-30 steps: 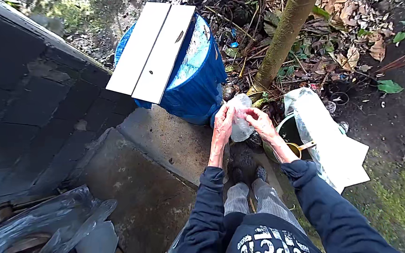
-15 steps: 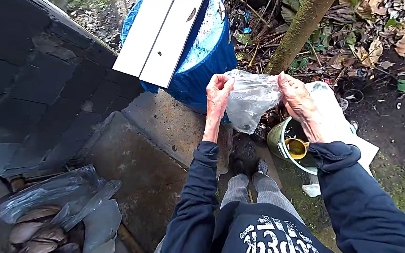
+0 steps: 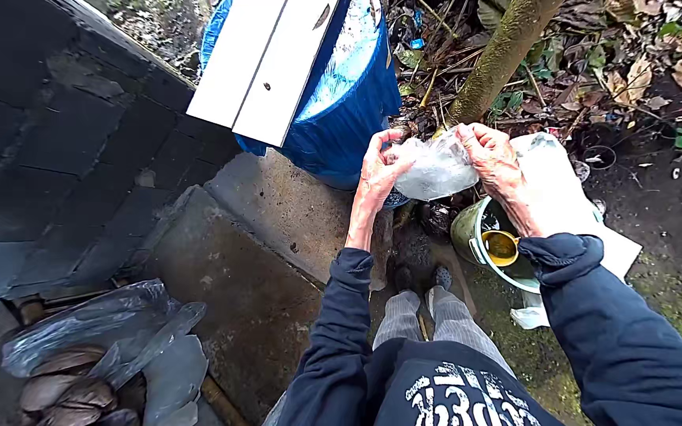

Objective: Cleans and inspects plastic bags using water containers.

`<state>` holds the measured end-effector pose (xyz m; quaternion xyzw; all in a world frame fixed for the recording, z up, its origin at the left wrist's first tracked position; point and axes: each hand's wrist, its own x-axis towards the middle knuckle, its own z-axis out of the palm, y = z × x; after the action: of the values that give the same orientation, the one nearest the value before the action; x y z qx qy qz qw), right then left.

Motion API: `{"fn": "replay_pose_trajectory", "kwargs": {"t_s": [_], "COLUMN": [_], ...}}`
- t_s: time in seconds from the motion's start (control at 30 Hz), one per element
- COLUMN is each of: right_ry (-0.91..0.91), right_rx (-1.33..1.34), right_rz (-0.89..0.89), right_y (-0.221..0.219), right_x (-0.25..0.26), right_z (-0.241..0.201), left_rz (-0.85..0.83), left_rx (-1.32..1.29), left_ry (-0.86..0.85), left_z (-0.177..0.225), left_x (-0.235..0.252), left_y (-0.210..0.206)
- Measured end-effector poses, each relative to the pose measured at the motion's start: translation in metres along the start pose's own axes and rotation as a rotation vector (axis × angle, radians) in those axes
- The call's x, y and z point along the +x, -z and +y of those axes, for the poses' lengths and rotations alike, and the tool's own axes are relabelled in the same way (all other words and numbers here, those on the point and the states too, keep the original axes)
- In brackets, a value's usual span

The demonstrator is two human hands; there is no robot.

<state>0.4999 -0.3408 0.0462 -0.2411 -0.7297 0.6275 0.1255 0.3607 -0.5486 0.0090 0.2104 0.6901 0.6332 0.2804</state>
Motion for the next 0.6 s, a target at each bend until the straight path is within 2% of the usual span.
{"fn": "replay_pose_trajectory", "kwargs": {"t_s": [0.1,0.23,0.33,0.4,0.5,0.6], "right_ry": [-0.038,0.07,0.042,-0.015,-0.075,-0.03], "right_rx": [0.04,0.155,0.18,0.143,0.094,0.155], "right_rz": [-0.049,-0.168,-0.069,-0.005,-0.014,-0.102], "right_y": [0.005,0.015,0.009,0.005,0.001,0.0], "right_x": [0.0,0.011,0.012,0.012,0.01,0.01], "right_z": [-0.001,0.017,0.016,0.014,0.001,-0.001], "left_rz": [-0.026,0.034,0.045,-0.022,-0.146,-0.122], "left_rx": [0.074,0.133,0.133,0.095,0.005,0.026], "left_ry": [-0.025,-0.058,-0.142,-0.167,-0.094,-0.081], "left_z": [-0.006,-0.012,-0.009,-0.005,-0.001,0.002], "left_x": [-0.002,0.003,0.011,0.014,0.013,0.012], "left_y": [-0.003,-0.008,-0.011,-0.01,-0.013,-0.022]}}
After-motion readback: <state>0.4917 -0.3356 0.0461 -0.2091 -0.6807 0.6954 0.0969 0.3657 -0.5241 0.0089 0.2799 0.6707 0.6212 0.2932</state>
